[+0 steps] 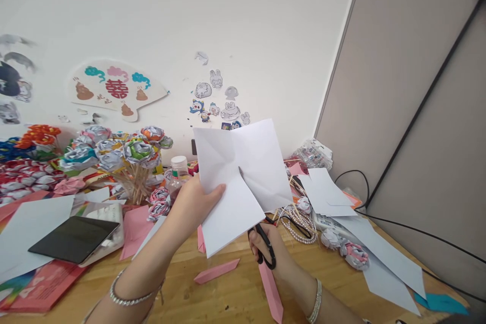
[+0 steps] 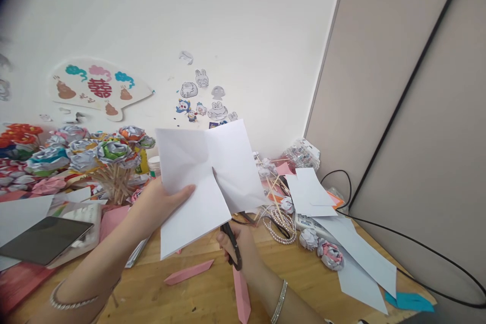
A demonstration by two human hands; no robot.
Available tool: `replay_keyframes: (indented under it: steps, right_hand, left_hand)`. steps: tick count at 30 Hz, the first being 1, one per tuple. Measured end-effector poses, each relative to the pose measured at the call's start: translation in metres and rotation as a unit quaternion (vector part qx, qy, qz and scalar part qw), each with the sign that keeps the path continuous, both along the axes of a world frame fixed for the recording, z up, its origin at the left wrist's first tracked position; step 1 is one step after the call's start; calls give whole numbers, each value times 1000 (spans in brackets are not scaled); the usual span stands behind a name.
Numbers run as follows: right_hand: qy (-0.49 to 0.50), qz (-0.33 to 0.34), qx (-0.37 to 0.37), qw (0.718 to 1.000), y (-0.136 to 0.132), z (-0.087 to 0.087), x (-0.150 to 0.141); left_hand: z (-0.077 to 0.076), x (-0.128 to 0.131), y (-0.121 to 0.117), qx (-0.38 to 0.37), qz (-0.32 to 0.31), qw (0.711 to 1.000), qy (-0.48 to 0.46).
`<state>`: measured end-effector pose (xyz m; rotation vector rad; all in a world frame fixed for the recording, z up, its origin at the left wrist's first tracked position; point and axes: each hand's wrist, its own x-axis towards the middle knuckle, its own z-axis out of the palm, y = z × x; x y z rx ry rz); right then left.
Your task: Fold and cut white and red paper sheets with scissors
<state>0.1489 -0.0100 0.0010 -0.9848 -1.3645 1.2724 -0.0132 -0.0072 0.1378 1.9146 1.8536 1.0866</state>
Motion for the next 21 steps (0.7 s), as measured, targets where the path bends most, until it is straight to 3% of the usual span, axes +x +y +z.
replay_keyframes:
  steps: [21]
  right_hand:
    - [5,-28,-26,999,1,-1,-1]
  left_hand:
    - [-6,6,1,14,-35,999,11]
